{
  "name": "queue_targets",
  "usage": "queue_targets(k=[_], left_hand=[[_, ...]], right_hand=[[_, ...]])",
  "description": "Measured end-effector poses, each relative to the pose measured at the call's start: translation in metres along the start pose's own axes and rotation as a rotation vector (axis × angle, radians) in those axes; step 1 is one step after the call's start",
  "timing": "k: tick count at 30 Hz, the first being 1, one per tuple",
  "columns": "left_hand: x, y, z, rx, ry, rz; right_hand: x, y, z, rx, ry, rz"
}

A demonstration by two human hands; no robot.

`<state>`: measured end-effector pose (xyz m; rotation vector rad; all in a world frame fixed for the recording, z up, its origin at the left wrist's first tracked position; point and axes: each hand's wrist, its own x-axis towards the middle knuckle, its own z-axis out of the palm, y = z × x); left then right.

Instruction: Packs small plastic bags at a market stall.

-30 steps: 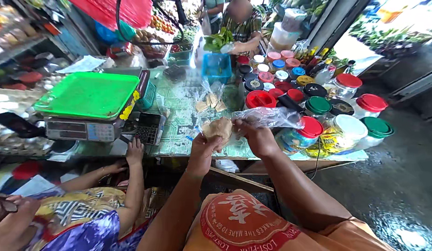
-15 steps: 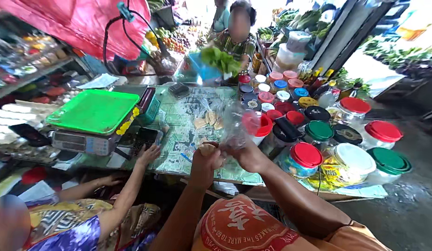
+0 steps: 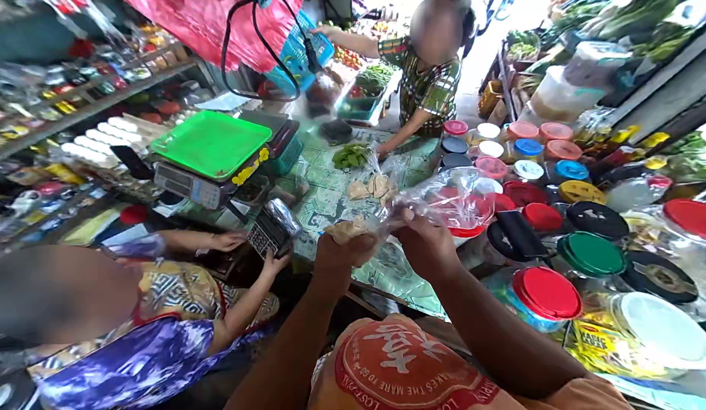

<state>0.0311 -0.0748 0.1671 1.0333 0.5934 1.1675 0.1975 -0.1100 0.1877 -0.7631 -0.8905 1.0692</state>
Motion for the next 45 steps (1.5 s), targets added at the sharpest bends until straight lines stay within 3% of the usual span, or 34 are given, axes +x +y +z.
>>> queue_targets(k=[3, 6, 12, 14, 17, 19, 22, 26, 29, 32, 34, 36, 37, 40, 45], left_hand=[[0.002, 0.005, -0.003, 0.122, -0.041, -0.062], [-0.002, 0.001, -0.018, 0.162, -0.118, -0.189], [-0.01, -0.005, -0.028, 0.237, -0.008, -0.26], [-0.015, -0.003, -0.042, 0.482, -0.003, -0.116], [-0.018, 0.022, -0.069, 0.834, 0.067, 0.407], [-0.013, 0.03, -0.071, 0.987, -0.03, 0.651], [0.007, -0.008, -0.068, 1.045, -0.291, 0.687], [0.005, 0.02, -0.075, 1.049, -0.302, 0.728], [0.011, -0.013, -0.088, 0.892, -0.397, 0.566], [0.02, 0.01, -0.1, 0.551, -0.163, 0.36], [0.014, 0.015, -0.108, 0.334, -0.083, 0.076], [0.008, 0.007, -0.107, 0.154, -0.179, -0.253], [0.006, 0.002, -0.104, 0.075, -0.213, -0.324], [0.005, -0.012, -0.1, -0.109, -0.209, -0.285], [0.014, -0.013, -0.079, -0.079, -0.235, -0.303]], right_hand=[[-0.003, 0.022, 0.005, -0.146, -0.221, 0.113], [0.001, 0.021, 0.018, -0.097, -0.133, 0.258], [0.009, 0.025, 0.036, 0.283, -0.072, 0.397], [0.012, 0.024, 0.04, 0.345, -0.062, 0.392], [0.014, 0.027, 0.044, 0.359, -0.029, 0.359], [0.008, 0.034, 0.053, 0.366, 0.025, 0.436], [-0.002, 0.039, 0.077, 0.299, 0.158, 0.523], [-0.001, 0.039, 0.081, 0.45, 0.156, 0.437], [-0.011, 0.051, 0.094, 0.417, 0.288, 0.472], [-0.014, 0.049, 0.091, 0.573, 0.231, 0.433], [-0.02, 0.048, 0.092, 0.562, 0.214, 0.373], [-0.023, 0.051, 0.089, 0.442, 0.226, 0.323], [-0.024, 0.053, 0.088, 0.386, 0.248, 0.306], [-0.029, 0.052, 0.082, 0.286, 0.348, 0.251], [-0.036, 0.041, 0.069, 0.258, 0.376, 0.249]])
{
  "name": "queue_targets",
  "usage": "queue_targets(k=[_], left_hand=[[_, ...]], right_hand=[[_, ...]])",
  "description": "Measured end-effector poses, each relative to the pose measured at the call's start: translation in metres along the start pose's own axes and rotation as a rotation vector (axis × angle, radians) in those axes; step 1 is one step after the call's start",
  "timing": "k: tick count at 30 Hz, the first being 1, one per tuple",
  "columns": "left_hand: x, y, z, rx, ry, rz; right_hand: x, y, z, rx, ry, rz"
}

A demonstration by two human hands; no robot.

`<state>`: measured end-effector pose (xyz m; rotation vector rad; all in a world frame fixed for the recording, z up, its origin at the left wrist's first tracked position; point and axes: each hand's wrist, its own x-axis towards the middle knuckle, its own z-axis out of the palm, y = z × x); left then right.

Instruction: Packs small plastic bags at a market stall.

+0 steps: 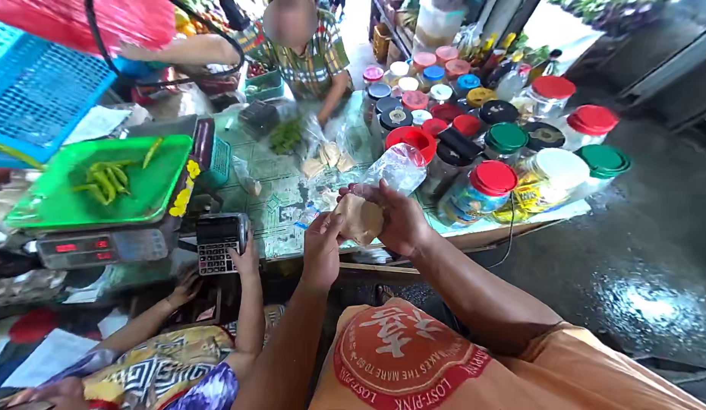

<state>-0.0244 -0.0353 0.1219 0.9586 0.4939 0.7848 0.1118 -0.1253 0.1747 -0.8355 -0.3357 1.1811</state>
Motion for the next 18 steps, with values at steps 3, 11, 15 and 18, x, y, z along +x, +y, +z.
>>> queue_targets(k=[3, 11, 15, 18], left_hand=[[0.011, -0.004, 0.008, -0.073, 0.054, -0.048], [-0.003, -0.043, 0.043, -0.114, -0.238, -0.235], [-0.004, -0.048, 0.051, 0.119, -0.323, -0.239], [0.0, -0.048, 0.028, 0.33, -0.409, -0.216]], right_hand=[[-0.003, -0.006, -0.005, 0.037, -0.013, -0.007], [0.008, -0.037, -0.037, 0.211, -0.007, 0.067], [0.008, -0.053, -0.059, 0.245, -0.027, 0.129], [0.013, -0.069, -0.075, 0.101, -0.074, 0.049]])
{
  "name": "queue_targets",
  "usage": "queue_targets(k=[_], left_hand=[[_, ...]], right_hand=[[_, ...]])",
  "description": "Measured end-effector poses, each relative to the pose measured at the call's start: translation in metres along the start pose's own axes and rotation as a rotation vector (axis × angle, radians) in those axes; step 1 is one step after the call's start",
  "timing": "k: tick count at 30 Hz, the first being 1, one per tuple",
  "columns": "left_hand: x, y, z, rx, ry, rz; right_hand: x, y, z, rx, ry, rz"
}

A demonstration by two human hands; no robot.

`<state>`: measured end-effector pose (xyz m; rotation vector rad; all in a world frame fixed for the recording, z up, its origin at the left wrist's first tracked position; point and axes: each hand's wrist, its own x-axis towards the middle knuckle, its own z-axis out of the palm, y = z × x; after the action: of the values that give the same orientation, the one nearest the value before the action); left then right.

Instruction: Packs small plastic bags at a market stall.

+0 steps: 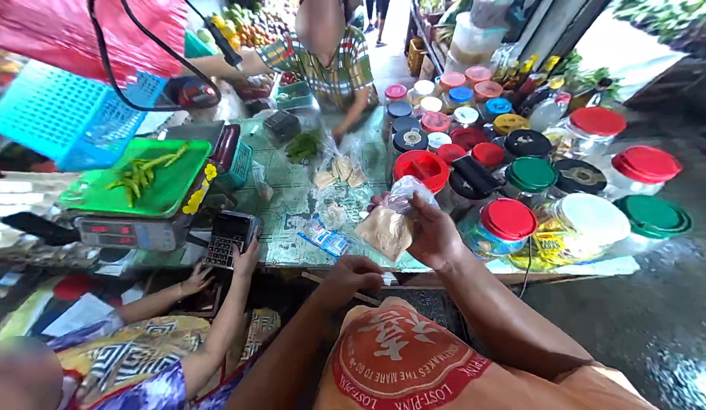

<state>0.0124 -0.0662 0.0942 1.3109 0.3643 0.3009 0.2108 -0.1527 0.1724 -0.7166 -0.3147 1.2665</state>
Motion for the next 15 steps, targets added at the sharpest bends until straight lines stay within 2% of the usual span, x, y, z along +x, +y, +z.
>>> queue_targets(k=[3, 5, 7, 8, 10, 12, 15], left_hand=[[0.004, 0.005, -0.036, -0.013, 0.111, 0.067], [0.011, 0.018, -0.04, -0.049, 0.093, 0.048], [0.023, 0.03, -0.027, -0.025, 0.01, 0.058], [0.03, 0.041, -0.02, -0.029, 0.012, 0.076], [0.035, 0.068, -0.009, 0.003, 0.199, 0.128], [0.023, 0.092, -0.014, 0.136, 0.344, 0.193], [-0.001, 0.116, -0.033, 0.658, 0.397, 0.235]], right_hand=[[0.009, -0.016, -0.019, -0.425, -0.187, -0.03], [0.015, -0.008, -0.022, -0.676, -0.417, 0.096], [0.024, 0.014, -0.018, -0.772, -0.74, 0.224], [0.028, 0.027, -0.018, -0.816, -0.827, 0.288], [0.035, 0.047, -0.021, -0.883, -0.911, 0.399], [0.038, 0.061, -0.032, -0.967, -0.917, 0.413], [0.039, 0.07, -0.042, -1.165, -0.853, 0.419]])
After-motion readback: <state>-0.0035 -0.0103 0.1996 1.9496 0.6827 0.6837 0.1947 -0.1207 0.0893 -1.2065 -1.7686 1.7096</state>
